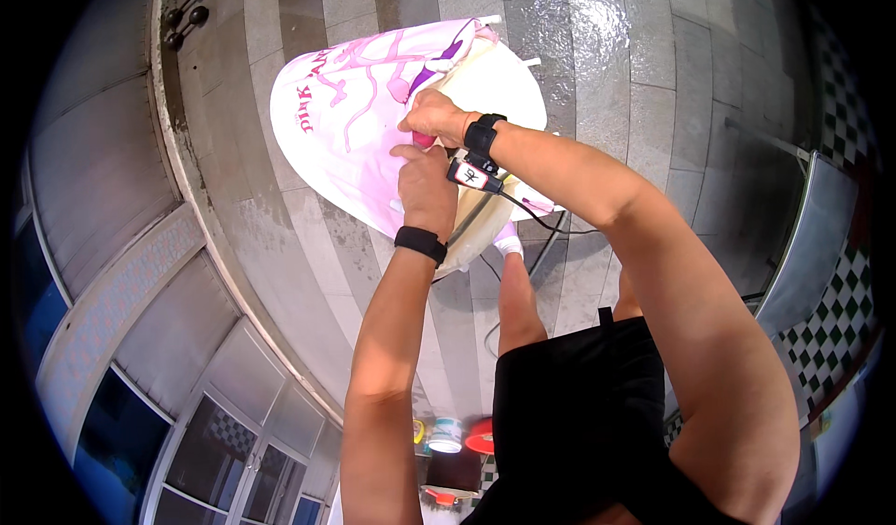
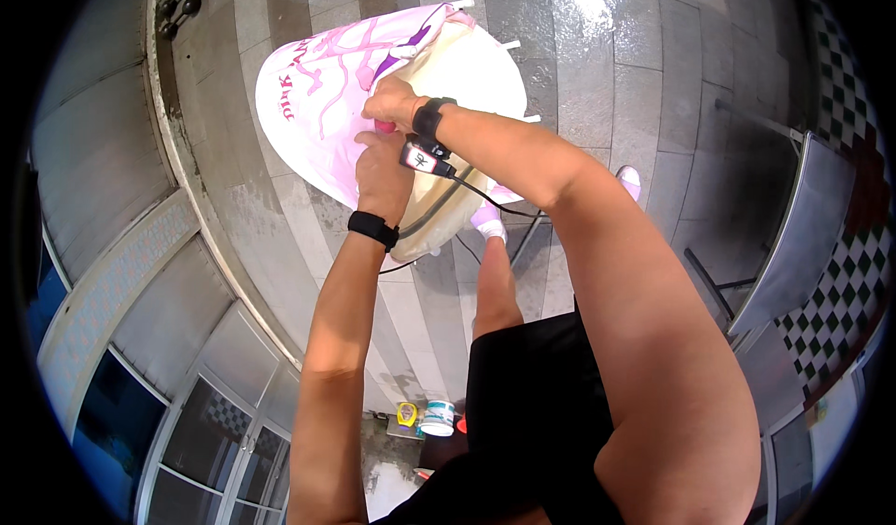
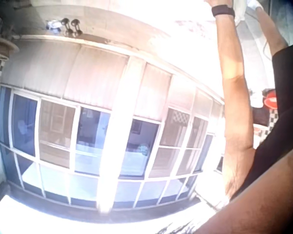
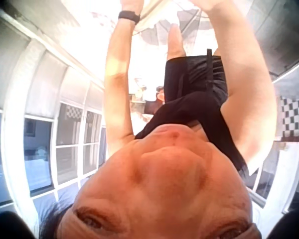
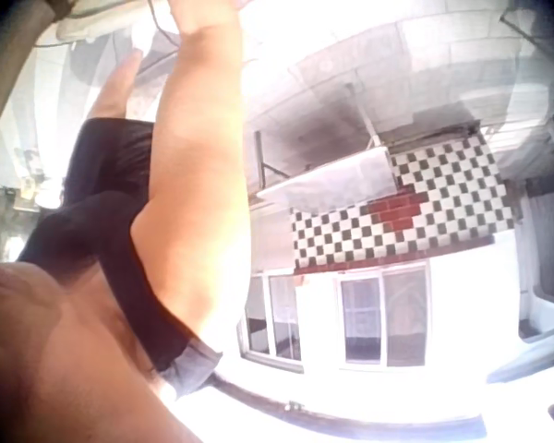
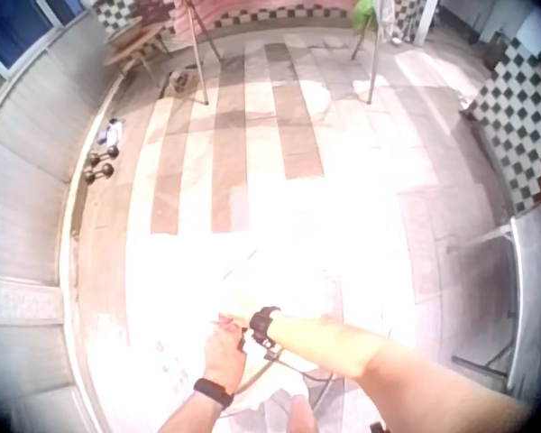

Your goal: The person cleans a small pink tent by spraying water with a hose and wiping the fabric with a cloth before folding it on a table.

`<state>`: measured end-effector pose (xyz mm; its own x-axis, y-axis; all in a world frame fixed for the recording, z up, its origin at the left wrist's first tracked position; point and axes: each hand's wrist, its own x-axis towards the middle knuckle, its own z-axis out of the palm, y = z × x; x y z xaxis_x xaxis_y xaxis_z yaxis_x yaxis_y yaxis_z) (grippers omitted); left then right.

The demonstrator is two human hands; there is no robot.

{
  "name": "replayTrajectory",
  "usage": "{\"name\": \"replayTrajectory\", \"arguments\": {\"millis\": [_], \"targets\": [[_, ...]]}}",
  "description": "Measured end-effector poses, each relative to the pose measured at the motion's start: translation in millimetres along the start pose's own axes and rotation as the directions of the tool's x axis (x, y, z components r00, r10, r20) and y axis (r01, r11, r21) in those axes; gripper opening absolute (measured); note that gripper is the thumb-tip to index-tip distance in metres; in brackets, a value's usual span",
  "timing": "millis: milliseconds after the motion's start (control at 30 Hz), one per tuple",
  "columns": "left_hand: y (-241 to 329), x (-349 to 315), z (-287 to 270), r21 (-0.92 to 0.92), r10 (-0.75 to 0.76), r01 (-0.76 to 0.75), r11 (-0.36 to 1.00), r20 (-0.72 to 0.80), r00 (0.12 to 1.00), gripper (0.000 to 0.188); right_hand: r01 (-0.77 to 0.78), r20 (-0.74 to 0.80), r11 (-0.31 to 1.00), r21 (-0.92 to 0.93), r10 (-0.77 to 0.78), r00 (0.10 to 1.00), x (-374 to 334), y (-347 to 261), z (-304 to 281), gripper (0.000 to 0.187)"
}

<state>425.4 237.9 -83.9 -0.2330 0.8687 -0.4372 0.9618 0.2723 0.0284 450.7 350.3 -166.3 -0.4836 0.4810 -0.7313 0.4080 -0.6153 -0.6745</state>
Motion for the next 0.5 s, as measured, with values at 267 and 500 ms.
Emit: {"name": "replayTrajectory", "arguments": {"millis": [267, 500], "targets": [[-28.4, 25.3, 9.3, 0.211, -0.08, 0.081, 0.974, -0.012, 0.997, 0.014, -0.005, 0.09, 0.921, 0.39, -0.033, 0.995, -6.8, -1.6, 8.9, 0.015], [-36.8, 5.6, 4.2, 0.206, -0.047, 0.035, 0.978, 0.052, 0.998, 0.013, 0.022, -0.06, 0.373, 0.927, 0.089, 0.994, 50.5, 30.2, -40.8, 0.025]]}}
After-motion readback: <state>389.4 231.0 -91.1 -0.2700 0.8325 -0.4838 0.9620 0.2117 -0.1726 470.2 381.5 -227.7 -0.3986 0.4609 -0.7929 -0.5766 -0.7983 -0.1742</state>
